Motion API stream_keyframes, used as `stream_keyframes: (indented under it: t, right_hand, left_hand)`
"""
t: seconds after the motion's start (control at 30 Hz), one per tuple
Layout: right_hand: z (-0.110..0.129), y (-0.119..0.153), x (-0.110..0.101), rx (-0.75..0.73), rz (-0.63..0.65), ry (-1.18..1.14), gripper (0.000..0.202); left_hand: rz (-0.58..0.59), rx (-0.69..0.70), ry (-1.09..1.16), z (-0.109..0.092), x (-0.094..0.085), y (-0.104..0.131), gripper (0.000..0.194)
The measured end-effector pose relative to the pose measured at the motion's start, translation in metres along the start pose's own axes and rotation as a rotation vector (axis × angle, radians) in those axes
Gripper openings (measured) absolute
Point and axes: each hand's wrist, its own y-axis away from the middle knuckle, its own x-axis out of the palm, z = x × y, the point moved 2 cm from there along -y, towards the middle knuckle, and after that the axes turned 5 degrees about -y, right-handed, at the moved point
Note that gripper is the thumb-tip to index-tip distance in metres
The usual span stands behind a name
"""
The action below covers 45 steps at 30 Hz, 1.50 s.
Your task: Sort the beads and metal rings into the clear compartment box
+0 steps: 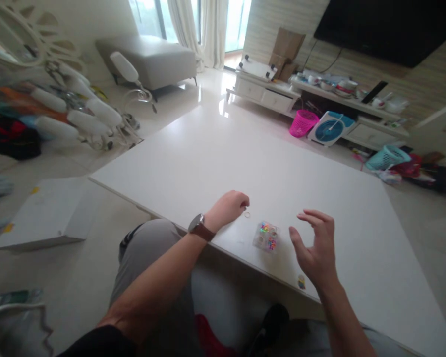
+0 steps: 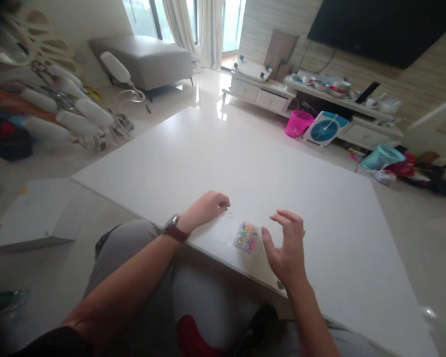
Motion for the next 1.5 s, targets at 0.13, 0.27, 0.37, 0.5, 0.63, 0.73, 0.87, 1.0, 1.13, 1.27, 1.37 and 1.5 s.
stream_keyframes:
  t: [0.13,0.27,0.37,0.5,0.63,0.73,0.87,1.0,1.13,1.27,1.37,1.5]
  right_hand:
    - [-0.035,0.016,-0.008,0.122,-0.049,0.035,0.023]
    - [-0.043,0.029,-0.004,0.138,-0.001,0.043,0.023]
    - [-0.040,0.030,-0.002,0.142,0.032,0.044,0.024]
    - [-0.038,0.030,-0.001,0.187,0.071,0.049,0.024]
    - [-0.036,0.030,0.002,0.194,0.088,0.047,0.023]
    - [-0.035,0.031,0.005,0.191,0.110,0.045,0.022]
    - [-0.035,0.032,0.008,0.185,0.138,0.060,0.023]
    - [-0.036,0.032,0.009,0.197,0.167,0.064,0.022]
    - [-0.036,0.032,0.011,0.199,0.198,0.066,0.021]
    - [-0.035,0.033,0.013,0.198,0.221,0.061,0.022]
    - [-0.034,0.033,0.015,0.202,0.230,0.053,0.022]
    - [-0.031,0.034,0.016,0.177,0.298,0.046,0.017]
  left_hand:
    - [0.099,-0.115,0.148,0.013,-0.003,-0.007,0.014]
    - [0.162,-0.155,0.157,0.007,0.012,-0.012,0.014]
    - [0.186,-0.133,0.116,0.003,0.025,-0.016,0.014]
    - [0.175,-0.131,0.031,0.006,0.032,-0.018,0.014]
    - [0.259,-0.106,-0.117,0.011,0.036,-0.012,0.011]
    - [0.257,-0.041,-0.237,0.009,0.036,-0.007,0.015]
    - [0.255,0.016,-0.059,-0.006,0.028,-0.004,0.016]
    - [0.344,0.096,0.247,-0.032,0.020,-0.002,0.015]
    - [0.405,0.142,0.315,-0.049,0.025,0.003,0.010]
    - [0.329,0.135,0.334,-0.050,0.028,0.005,0.010]
    - [0.286,0.144,0.349,-0.048,0.023,0.005,0.011]
    - [0.271,0.196,0.310,-0.048,0.021,0.007,0.017]
